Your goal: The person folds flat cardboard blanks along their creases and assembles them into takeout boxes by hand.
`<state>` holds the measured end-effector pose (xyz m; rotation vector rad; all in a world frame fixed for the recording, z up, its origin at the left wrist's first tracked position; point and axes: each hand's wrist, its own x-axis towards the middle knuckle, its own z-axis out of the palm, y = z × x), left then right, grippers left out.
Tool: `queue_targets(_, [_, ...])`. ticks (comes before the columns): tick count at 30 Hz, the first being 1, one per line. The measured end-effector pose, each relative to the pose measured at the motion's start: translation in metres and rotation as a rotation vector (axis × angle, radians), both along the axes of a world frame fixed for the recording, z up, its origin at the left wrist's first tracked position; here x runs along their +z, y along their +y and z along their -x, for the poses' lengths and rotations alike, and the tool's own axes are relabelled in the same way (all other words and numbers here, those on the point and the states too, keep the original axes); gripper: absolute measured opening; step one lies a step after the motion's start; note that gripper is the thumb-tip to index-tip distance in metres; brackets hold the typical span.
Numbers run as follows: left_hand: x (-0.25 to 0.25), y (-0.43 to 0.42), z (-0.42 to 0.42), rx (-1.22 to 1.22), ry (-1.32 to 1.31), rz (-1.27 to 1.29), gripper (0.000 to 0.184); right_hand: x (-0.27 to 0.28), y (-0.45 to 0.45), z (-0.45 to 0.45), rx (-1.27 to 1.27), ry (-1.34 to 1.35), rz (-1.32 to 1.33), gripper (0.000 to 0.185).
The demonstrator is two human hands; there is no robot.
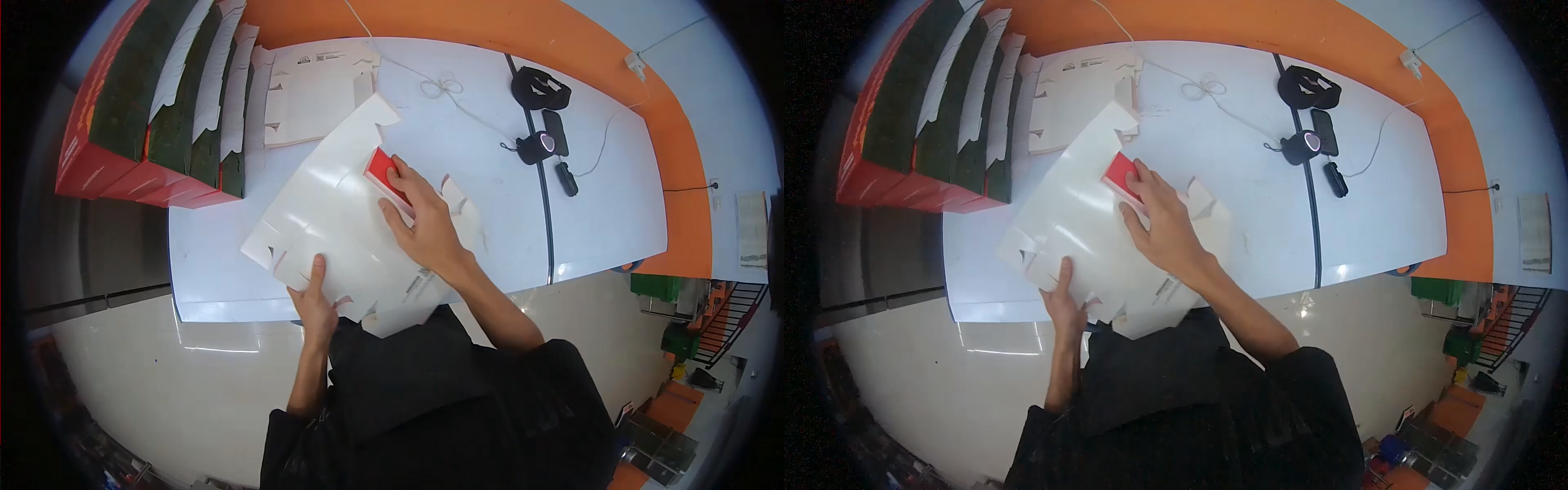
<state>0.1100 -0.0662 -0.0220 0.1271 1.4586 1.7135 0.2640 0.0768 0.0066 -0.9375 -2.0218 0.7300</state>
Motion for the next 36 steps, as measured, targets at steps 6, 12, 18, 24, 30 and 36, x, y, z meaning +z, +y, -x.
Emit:
queue_targets(6, [-0.018, -0.011, 0.01, 0.029, -0.117, 0.02, 0.059, 0.031, 0.013, -0.02, 0.163, 0.181, 0.505, 0.044])
queue_targets(12, [-0.018, -0.01, 0.026, -0.034, 0.051, 0.053, 0.062, 0.027, 0.026, -0.035, 0.095, 0.15, 0.562, 0.039])
queue_targets(18, [-0.013, 0.013, 0.026, 0.012, -0.101, 0.082, 0.065, 0.01, 0.065, -0.041, 0.115, 0.145, 0.587, 0.043])
queue_targets(24, [-0.1, 0.037, 0.014, -0.019, -0.378, -0.063, 0.051, -0.009, 0.103, -0.053, -0.162, 0.106, 0.086, 0.047])
queue_targets(30, [-0.136, 0.005, -0.02, -0.186, -0.675, -0.197, 0.046, -0.07, 0.048, -0.107, -0.404, -0.379, 0.344, 0.064])
queue_targets(36, [-0.117, -0.017, -0.029, -0.321, -0.773, -0.132, 0.059, -0.104, -0.061, -0.143, -0.358, -0.613, 1.283, 0.088])
